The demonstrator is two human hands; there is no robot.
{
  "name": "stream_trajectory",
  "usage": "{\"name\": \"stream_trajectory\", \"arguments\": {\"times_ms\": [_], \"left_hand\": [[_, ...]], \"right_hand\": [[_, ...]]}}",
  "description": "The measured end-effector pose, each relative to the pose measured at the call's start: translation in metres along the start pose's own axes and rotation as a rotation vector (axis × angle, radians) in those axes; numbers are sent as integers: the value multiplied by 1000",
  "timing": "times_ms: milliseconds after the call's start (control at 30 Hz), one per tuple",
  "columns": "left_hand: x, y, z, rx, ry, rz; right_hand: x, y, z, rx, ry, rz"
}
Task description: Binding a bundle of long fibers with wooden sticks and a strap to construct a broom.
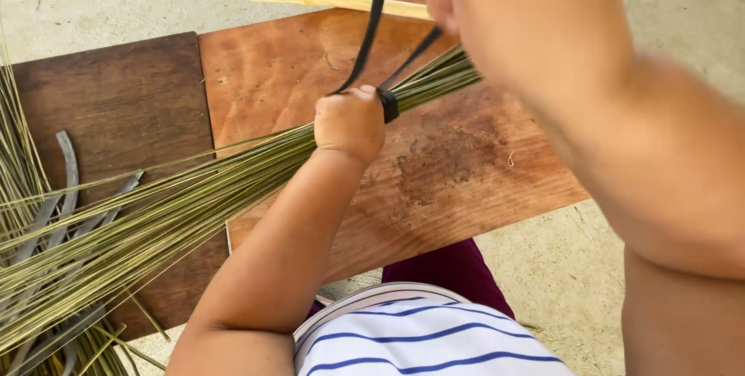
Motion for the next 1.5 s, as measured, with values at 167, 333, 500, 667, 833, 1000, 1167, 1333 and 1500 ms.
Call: {"name": "stream_trajectory", "arguments": {"times_ms": [167, 333, 500, 667, 833, 1000, 1167, 1333, 1500], "left_hand": [[-18, -15, -14, -222, 143, -109], [-32, -24, -25, -138, 234, -164], [-44, -41, -23, -136, 174, -159], [-50, -48, -41, -188, 204, -159], [-46, -55, -52, -178, 213, -68], [-41, -56, -77, -195, 198, 8], [-45, -55, -69, -471, 288, 10], [-37, -49, -45, -558, 445, 48], [-25, -38, -41, -600, 454, 25]], "right_hand": [[-25, 50, 26, -41, -14, -56], [-7, 97, 53, -42, -9, -155], [38, 141, 76, -74, -37, -126], [75, 161, 86, -85, -51, -136], [110, 153, 101, -54, 36, -310], [182, 133, 106, -54, 64, -323], [214, 102, 103, -209, -57, -82], [226, 83, 104, -283, -42, -162], [245, 79, 119, -315, 285, -227]]}}
Point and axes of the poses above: each hand's wrist, its own y-axis away from the middle knuckle, its own z-axis out of the palm, x = y × z, the point moved 3 cm from there along -y, towards the middle knuckle, and after that the axes turned 3 degrees about -x, right-handed, at the moved point
